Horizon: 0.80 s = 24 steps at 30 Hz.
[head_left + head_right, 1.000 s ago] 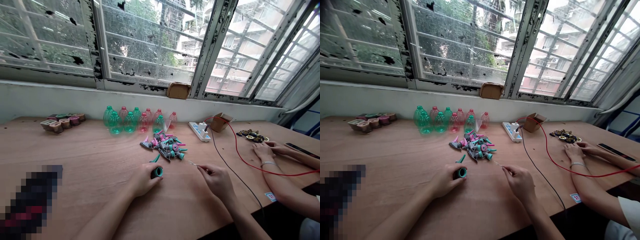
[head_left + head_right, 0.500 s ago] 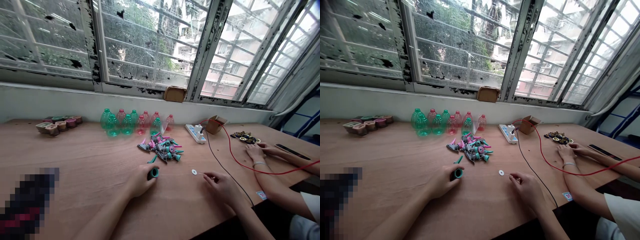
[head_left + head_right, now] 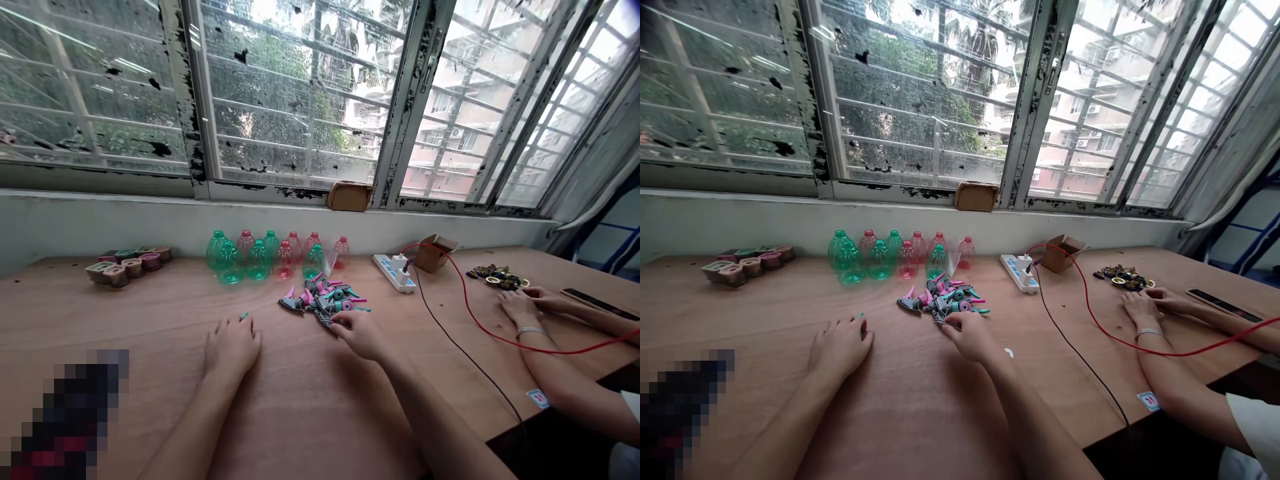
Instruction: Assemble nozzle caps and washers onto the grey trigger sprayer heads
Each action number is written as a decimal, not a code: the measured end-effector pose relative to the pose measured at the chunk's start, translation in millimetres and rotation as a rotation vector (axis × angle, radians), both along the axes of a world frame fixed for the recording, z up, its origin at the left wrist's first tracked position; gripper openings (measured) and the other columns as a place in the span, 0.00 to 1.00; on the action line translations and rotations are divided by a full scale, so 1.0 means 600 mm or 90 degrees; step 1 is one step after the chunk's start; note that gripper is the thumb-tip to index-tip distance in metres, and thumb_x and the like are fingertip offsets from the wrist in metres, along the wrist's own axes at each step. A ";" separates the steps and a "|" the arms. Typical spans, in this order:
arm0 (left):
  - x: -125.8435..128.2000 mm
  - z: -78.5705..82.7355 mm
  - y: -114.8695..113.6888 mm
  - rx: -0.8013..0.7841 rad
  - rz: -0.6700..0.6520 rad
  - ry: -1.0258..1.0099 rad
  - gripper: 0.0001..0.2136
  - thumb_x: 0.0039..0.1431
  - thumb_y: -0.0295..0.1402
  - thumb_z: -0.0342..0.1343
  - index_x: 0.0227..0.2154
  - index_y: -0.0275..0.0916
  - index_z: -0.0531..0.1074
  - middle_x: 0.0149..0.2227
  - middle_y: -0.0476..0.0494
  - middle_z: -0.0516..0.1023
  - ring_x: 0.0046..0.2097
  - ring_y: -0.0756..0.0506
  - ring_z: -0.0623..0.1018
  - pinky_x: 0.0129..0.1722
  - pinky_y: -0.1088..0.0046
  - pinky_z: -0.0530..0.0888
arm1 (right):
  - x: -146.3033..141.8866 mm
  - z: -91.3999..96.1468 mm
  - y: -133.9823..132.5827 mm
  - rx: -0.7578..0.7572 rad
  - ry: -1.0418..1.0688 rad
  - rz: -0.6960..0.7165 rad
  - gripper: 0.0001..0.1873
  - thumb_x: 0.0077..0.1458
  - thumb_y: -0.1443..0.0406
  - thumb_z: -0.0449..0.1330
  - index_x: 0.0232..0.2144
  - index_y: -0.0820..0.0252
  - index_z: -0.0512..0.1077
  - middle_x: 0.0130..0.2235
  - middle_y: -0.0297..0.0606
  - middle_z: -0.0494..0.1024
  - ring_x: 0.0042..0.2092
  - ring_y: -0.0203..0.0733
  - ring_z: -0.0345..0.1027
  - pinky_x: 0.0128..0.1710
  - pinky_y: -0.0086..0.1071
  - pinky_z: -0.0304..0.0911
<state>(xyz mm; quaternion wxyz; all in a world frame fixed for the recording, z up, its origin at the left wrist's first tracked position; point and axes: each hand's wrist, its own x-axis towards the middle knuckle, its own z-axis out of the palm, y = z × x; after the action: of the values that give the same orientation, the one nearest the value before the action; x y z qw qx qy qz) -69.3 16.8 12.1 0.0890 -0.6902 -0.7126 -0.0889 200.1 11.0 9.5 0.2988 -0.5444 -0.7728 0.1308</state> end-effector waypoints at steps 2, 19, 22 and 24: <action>-0.005 -0.002 0.002 0.018 0.036 0.011 0.15 0.58 0.37 0.45 0.40 0.37 0.73 0.45 0.32 0.75 0.48 0.33 0.70 0.41 0.57 0.67 | -0.015 -0.007 0.014 0.009 -0.030 -0.019 0.11 0.57 0.62 0.57 0.36 0.59 0.79 0.35 0.38 0.81 0.37 0.42 0.73 0.36 0.29 0.62; 0.079 -0.063 0.015 0.129 -0.404 -0.159 0.22 0.57 0.33 0.53 0.56 0.41 0.61 0.59 0.40 0.65 0.57 0.38 0.66 0.56 0.57 0.65 | 0.001 -0.062 0.028 0.018 0.092 0.118 0.13 0.57 0.61 0.57 0.41 0.53 0.79 0.40 0.35 0.82 0.39 0.42 0.75 0.42 0.31 0.66; 0.093 -0.059 0.025 0.133 -0.425 -0.178 0.19 0.58 0.32 0.51 0.53 0.42 0.64 0.57 0.40 0.67 0.56 0.39 0.68 0.55 0.59 0.66 | 0.002 -0.058 0.030 0.022 0.100 0.120 0.13 0.58 0.61 0.57 0.41 0.53 0.79 0.40 0.35 0.82 0.39 0.42 0.75 0.42 0.31 0.66; 0.099 -0.051 0.040 0.150 -0.390 -0.206 0.15 0.61 0.31 0.47 0.50 0.42 0.66 0.53 0.41 0.70 0.54 0.41 0.70 0.53 0.62 0.68 | 0.002 -0.058 0.031 0.025 0.101 0.116 0.13 0.58 0.61 0.57 0.41 0.53 0.79 0.40 0.35 0.82 0.39 0.42 0.75 0.42 0.31 0.66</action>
<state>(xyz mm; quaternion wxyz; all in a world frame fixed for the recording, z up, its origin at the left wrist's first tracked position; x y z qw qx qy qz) -9.6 41.0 -18.8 0.0234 -0.8338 -0.4622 -0.3011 201.3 29.9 -25.5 0.3567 -0.4540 -0.7954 0.1846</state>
